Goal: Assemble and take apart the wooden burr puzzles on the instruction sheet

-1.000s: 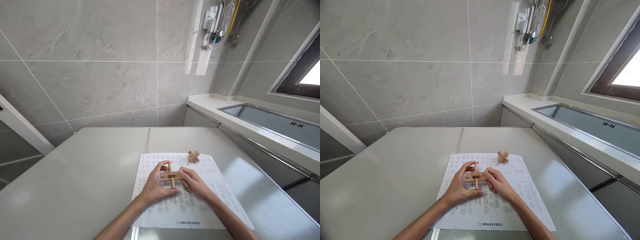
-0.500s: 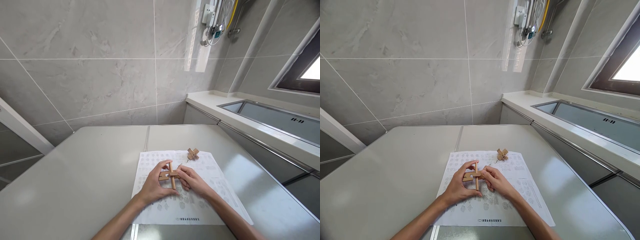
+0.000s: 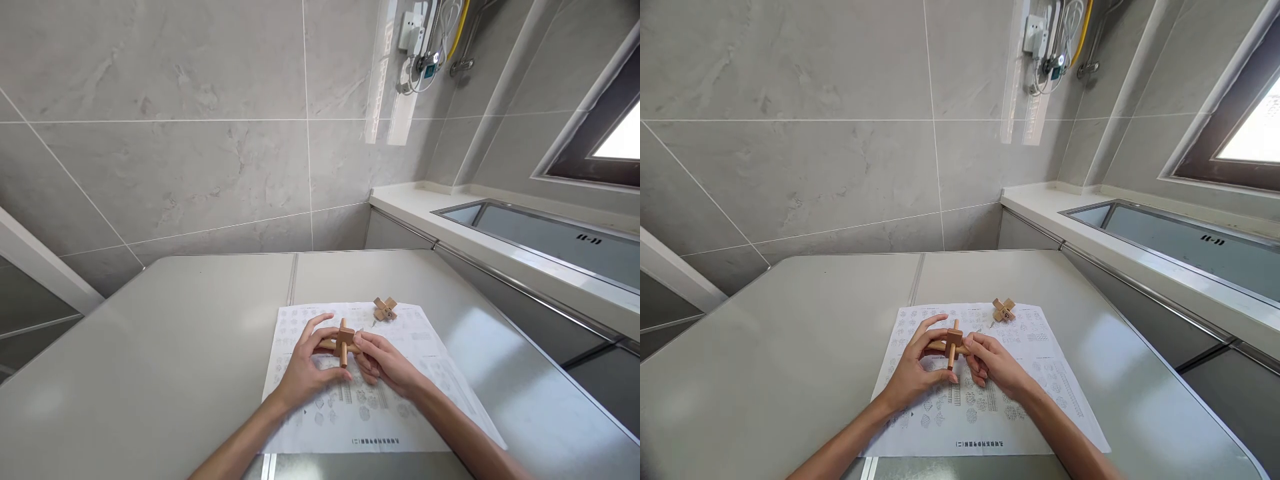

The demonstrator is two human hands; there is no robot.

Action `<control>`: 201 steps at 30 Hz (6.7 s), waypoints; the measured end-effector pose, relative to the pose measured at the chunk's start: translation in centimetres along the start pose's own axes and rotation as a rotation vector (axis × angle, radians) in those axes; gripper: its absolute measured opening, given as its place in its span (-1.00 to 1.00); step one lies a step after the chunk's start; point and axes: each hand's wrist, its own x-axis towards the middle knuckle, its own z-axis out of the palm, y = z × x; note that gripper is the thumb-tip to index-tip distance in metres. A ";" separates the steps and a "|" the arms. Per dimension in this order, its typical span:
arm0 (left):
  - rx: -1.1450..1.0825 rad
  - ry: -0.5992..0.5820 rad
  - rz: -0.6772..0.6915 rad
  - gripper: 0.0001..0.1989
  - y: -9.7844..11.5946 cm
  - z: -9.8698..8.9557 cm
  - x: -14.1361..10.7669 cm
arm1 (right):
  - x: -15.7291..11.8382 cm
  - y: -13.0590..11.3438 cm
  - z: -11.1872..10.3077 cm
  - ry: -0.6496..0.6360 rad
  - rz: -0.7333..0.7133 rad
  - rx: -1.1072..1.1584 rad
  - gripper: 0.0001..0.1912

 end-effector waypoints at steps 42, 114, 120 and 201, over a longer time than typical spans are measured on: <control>0.241 0.229 -0.036 -0.71 -0.7 -1.7 1.3 | 1.5 0.7 -0.4 0.337 -0.123 0.165 -0.41; -0.150 -0.064 -0.220 -0.48 -1.7 -1.7 2.2 | 0.3 0.2 -0.7 0.044 -0.054 0.008 -0.42; -0.178 -0.103 -0.223 -0.48 -1.0 -1.6 2.2 | -0.4 -0.5 -1.1 -0.061 0.017 0.033 -0.36; 0.993 0.163 0.220 -0.60 -3.7 -2.8 1.0 | -0.3 0.6 -0.6 0.301 -0.215 -0.798 -0.83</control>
